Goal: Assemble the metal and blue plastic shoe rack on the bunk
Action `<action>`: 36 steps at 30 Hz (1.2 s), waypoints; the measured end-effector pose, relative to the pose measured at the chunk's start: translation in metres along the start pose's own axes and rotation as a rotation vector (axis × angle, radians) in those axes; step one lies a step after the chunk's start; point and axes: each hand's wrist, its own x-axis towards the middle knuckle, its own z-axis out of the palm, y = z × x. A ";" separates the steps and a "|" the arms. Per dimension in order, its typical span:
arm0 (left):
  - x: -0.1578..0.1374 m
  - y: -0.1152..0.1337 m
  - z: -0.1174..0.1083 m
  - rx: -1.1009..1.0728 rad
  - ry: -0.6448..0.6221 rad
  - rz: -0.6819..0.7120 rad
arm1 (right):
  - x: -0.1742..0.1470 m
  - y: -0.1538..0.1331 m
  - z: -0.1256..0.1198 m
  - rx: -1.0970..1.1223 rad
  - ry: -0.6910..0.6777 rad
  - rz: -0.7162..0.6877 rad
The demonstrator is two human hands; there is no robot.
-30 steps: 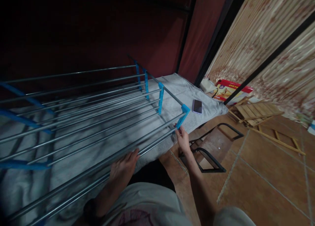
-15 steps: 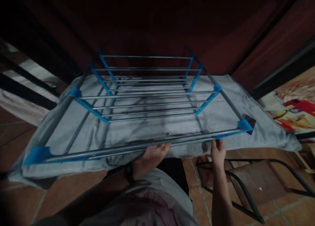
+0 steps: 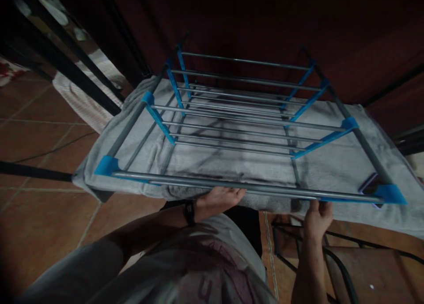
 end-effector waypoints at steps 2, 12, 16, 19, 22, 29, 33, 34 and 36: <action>-0.001 0.000 -0.004 0.058 0.005 0.022 | -0.001 -0.002 0.002 0.010 0.008 0.002; -0.016 -0.014 0.002 0.254 0.058 0.047 | -0.055 -0.002 0.011 0.147 0.117 0.156; -0.023 -0.018 0.006 0.247 0.055 0.062 | -0.070 -0.017 0.023 0.179 0.076 0.176; -0.026 -0.019 0.006 0.252 0.037 0.060 | -0.073 -0.034 0.031 0.302 0.006 0.260; -0.026 -0.019 0.006 0.258 0.032 0.043 | -0.070 -0.052 0.036 0.532 -0.053 0.353; -0.026 -0.022 0.003 0.216 0.012 0.052 | -0.052 -0.066 0.036 0.919 -0.143 0.601; -0.025 -0.028 0.009 0.211 -0.025 0.045 | -0.034 -0.060 0.030 1.022 -0.037 0.745; -0.025 -0.030 0.011 0.217 -0.016 0.047 | -0.029 -0.057 0.028 1.039 -0.020 0.740; -0.024 -0.033 0.016 0.233 0.005 0.050 | -0.021 -0.053 0.026 1.052 -0.014 0.716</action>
